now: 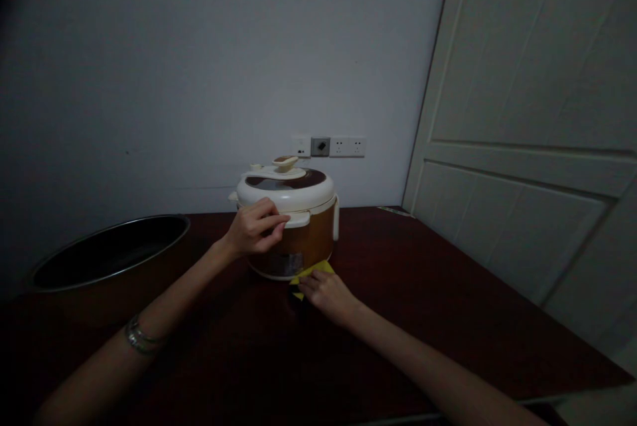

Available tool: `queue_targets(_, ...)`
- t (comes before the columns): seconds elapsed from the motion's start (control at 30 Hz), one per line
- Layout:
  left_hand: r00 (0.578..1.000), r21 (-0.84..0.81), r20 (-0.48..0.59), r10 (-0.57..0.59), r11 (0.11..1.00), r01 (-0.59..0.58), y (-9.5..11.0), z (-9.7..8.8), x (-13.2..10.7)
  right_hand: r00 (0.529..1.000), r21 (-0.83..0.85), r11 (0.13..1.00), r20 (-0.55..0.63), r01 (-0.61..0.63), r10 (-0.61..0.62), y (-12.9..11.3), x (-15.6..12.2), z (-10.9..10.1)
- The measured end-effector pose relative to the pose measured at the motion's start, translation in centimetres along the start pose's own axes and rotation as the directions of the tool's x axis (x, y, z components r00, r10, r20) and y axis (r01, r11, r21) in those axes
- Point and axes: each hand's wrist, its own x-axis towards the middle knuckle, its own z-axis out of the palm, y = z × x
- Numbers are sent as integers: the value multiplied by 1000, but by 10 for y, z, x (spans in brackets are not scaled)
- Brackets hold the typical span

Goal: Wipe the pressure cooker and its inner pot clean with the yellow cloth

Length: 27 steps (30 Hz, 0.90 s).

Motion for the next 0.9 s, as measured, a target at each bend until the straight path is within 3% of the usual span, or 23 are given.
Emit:
queue_targets(0.1, 998, 18, 63, 11, 1000, -12, 0, -6, 6, 944, 77, 945, 119, -317, 307, 19, -24, -17)
queue_targets(0.17, 992, 0, 121, 33, 999, -34, -2, -11, 12, 900, 200, 880, 168, -431, 402, 25, -38, -29)
queue_targets(0.27, 986, -50, 157, 50, 998, -42, -10, -22, 28, 906, 406, 810, 210, -424, 369, 20, -51, -42)
queue_targets(0.37, 997, -42, 79, -12, 999, 16, -30, -32, 46, 925, 515, 774, 286, -370, 252, 13, -53, -54)
queue_targets(0.5, 986, 41, 33, -165, 986, 164, -73, -34, 69, 865, 552, 695, 455, -460, 211, 23, -48, -76)
queue_targets(0.6, 963, 72, 125, -239, 970, 232, -105, -22, 79, 837, 582, 617, 477, -530, 269, 37, -46, -85)
queue_targets(0.7, 940, -17, 299, -166, 984, 180, -126, -5, 83, 810, 588, 558, 457, -585, 368, 49, -51, -81)
queue_targets(0.8, 903, -125, 419, -92, 979, 158, -136, 7, 85, 783, 584, 522, 453, -622, 426, 54, -63, -71)
queue_targets(0.9, 901, -174, 429, -64, 973, 152, -140, 10, 88, 769, 579, 509, 425, -636, 478, 55, -77, -65)
